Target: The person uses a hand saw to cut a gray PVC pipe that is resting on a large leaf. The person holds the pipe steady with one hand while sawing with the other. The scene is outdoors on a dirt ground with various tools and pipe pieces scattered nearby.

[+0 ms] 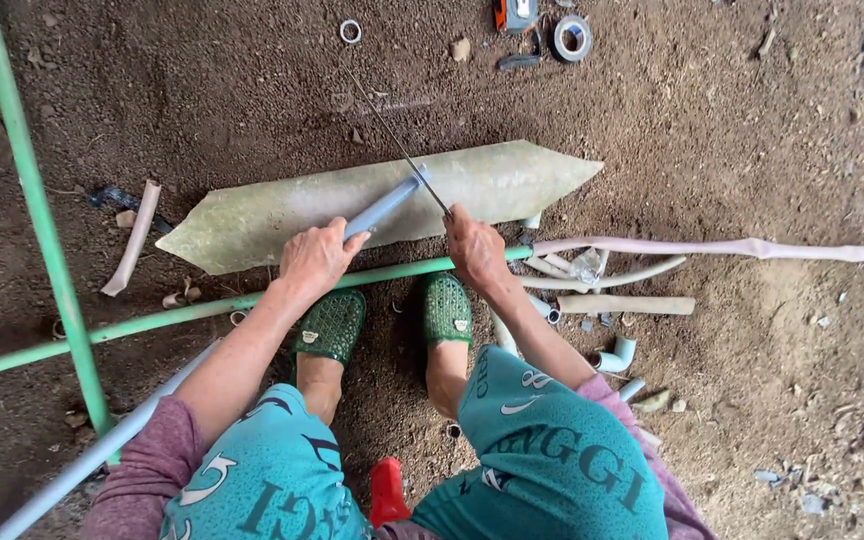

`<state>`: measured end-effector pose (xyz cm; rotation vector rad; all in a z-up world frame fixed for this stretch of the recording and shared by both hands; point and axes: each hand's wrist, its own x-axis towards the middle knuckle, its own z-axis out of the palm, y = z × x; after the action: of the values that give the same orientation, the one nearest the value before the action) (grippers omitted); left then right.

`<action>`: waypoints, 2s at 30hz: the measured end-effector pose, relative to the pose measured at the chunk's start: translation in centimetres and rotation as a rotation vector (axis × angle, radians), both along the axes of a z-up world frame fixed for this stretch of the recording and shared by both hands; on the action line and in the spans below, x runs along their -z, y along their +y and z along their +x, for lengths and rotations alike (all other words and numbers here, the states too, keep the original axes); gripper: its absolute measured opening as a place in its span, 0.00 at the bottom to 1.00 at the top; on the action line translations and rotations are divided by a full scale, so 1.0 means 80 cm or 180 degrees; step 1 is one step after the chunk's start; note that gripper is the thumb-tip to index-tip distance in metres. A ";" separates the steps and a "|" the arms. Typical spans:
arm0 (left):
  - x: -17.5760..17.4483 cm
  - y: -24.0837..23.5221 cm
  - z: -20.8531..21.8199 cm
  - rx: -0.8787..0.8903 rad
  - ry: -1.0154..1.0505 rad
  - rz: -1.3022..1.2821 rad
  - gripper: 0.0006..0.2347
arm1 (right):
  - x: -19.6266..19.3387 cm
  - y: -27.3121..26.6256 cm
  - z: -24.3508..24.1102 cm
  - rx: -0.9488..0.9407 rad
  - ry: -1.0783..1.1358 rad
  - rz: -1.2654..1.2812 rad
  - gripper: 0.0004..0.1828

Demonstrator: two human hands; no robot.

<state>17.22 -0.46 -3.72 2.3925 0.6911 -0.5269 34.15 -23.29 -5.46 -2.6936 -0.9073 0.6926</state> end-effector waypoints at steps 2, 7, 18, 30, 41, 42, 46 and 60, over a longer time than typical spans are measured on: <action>0.010 0.001 0.000 0.0017 -0.0012 0.0002 0.23 | 0.010 0.002 0.001 -0.0073 0.0016 -0.0022 0.16; 0.000 -0.001 -0.001 0.0099 -0.0027 0.0123 0.22 | 0.015 0.021 0.000 0.0129 0.0092 -0.0120 0.12; 0.000 -0.007 0.003 0.0057 -0.0007 0.0145 0.22 | -0.017 0.008 -0.010 0.0173 -0.0042 -0.0307 0.13; -0.006 -0.014 0.006 -0.0100 -0.0008 -0.0040 0.23 | 0.001 -0.021 -0.021 0.0055 -0.0391 -0.0196 0.08; -0.029 -0.025 0.014 0.0082 0.0083 0.0044 0.23 | -0.001 -0.032 -0.008 0.0078 -0.0183 -0.0291 0.12; -0.025 -0.027 0.015 0.0041 0.0044 0.0038 0.23 | -0.002 -0.020 -0.006 0.0040 -0.0224 -0.0296 0.12; -0.024 -0.026 0.016 -0.0045 0.0046 -0.0058 0.24 | 0.003 -0.006 -0.002 0.0064 -0.0344 -0.0202 0.12; 0.012 -0.015 0.014 -0.0187 0.0036 -0.0181 0.26 | -0.029 -0.020 -0.008 -0.0031 -0.0305 -0.0492 0.12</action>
<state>18.30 -1.63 -4.69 2.3108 0.7394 -0.5290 33.54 -24.91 -3.12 -2.8827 -0.9254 0.6663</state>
